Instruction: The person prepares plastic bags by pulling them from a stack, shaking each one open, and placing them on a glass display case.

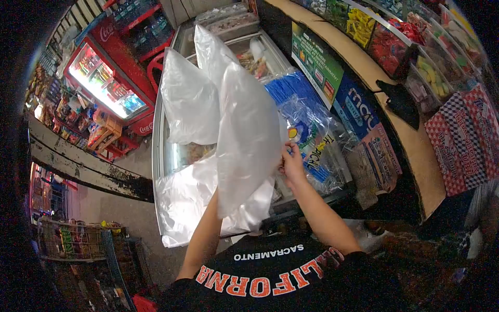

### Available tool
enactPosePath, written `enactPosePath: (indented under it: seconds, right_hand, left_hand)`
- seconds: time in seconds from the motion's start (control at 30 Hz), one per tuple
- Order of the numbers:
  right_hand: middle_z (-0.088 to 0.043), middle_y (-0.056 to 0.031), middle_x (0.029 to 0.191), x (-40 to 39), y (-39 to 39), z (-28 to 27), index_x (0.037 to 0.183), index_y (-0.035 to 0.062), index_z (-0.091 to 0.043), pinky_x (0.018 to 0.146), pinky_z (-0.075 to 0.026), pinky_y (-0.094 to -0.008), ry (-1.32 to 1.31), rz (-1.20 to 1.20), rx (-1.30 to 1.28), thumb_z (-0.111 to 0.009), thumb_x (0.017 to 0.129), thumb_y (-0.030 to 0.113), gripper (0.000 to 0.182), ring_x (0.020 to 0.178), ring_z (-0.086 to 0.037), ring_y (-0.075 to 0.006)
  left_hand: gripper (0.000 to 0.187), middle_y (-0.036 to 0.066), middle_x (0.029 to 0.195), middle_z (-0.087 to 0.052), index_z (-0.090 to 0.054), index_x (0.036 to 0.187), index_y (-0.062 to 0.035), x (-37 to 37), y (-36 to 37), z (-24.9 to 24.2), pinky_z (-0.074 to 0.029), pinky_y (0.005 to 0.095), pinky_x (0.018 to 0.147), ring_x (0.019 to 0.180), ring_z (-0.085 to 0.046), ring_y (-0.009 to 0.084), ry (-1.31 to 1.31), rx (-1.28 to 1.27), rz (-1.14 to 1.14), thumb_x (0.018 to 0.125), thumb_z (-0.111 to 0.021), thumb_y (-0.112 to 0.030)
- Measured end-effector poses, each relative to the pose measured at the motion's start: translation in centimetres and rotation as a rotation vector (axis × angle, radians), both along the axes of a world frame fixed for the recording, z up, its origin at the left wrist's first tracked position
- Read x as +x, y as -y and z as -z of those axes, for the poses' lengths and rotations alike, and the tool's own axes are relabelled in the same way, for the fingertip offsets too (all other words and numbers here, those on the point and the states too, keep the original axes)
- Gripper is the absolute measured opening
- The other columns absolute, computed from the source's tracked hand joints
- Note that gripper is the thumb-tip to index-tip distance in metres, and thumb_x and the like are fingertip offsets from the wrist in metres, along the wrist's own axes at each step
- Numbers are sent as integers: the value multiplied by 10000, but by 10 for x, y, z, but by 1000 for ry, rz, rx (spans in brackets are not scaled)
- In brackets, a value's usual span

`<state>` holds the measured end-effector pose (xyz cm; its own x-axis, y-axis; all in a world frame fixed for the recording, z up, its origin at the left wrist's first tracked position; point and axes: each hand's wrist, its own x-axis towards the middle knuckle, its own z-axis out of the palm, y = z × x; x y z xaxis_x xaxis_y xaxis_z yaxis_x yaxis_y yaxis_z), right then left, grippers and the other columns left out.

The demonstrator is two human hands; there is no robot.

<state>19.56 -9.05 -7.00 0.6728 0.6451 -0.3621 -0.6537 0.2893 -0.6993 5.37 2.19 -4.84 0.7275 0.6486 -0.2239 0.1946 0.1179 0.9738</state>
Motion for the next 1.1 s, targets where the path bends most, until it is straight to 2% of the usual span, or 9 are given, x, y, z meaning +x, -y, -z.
enactPosePath:
  seconds: [0.03,0.17,0.27,0.37,0.57,0.67,0.8,1.0,1.1]
  right_hand:
    - [-508,6,652,7,-7,7,961,143,-422,412,-350,-190,78,52,-56,-488,778,131,195,538,-486,-84]
    - [-526,-24,632,31,-3,8,898,78,-480,433,-369,-229,441,85,-301,-496,765,155,155,533,-490,-90]
    - [-525,-47,597,64,-16,5,803,32,-527,481,-389,-284,975,96,-407,-490,764,210,186,534,-498,-121]
    - [-525,-64,578,71,-41,-42,780,18,-557,526,-394,-305,1124,157,-486,-471,765,245,243,553,-504,-142]
    - [-575,-67,754,99,-76,70,936,50,-555,564,-418,-287,634,-94,-417,-494,756,252,278,641,-532,-148]
    - [-564,-66,798,100,-64,69,940,54,-550,544,-423,-284,316,-214,-208,-533,735,212,260,649,-532,-150]
    - [-569,-70,758,82,-28,-14,1097,82,-434,484,-409,-252,223,-217,-246,-574,695,138,429,613,-539,-151]
    - [-416,-101,1125,53,23,-98,1129,103,-406,710,-364,-263,467,-76,-180,-531,744,177,412,918,-451,-136]
    - [-459,-93,1074,20,41,-170,1112,57,-412,709,-380,-257,634,75,75,-504,761,149,375,863,-481,-137]
  left_hand:
    - [242,48,760,-541,-520,877,-23,11,-14,47,-384,202,512,621,-494,93,96,-250,-54,649,-570,-87]
    - [225,4,653,-485,-480,840,-69,4,-23,-16,-267,159,382,451,-389,47,92,-414,-50,655,-593,-132]
    - [281,2,638,-473,-477,898,-67,15,-48,-44,-270,164,386,449,-383,46,269,-318,-35,658,-596,-152]
    - [366,30,683,-517,-475,971,-46,48,-74,-58,-343,207,414,502,-464,95,157,-22,-52,659,-594,-195]
    - [501,132,953,-535,-441,1048,10,98,-84,82,-437,313,609,771,-545,248,54,197,-415,663,-587,-274]
    - [507,138,981,-518,-440,1044,13,77,-80,55,-435,304,621,816,-532,234,164,-252,-196,672,-584,-300]
    - [423,103,881,-524,-464,1023,-19,41,-70,-12,-413,260,521,702,-514,150,-156,-18,-112,729,-537,-315]
    - [275,44,860,-468,-497,933,-37,-39,2,-123,-394,223,594,710,-471,107,289,-35,-254,814,-432,-275]
    - [326,45,864,-456,-481,938,-30,-62,21,-141,-346,224,710,786,-444,116,309,137,-153,833,-355,-311]
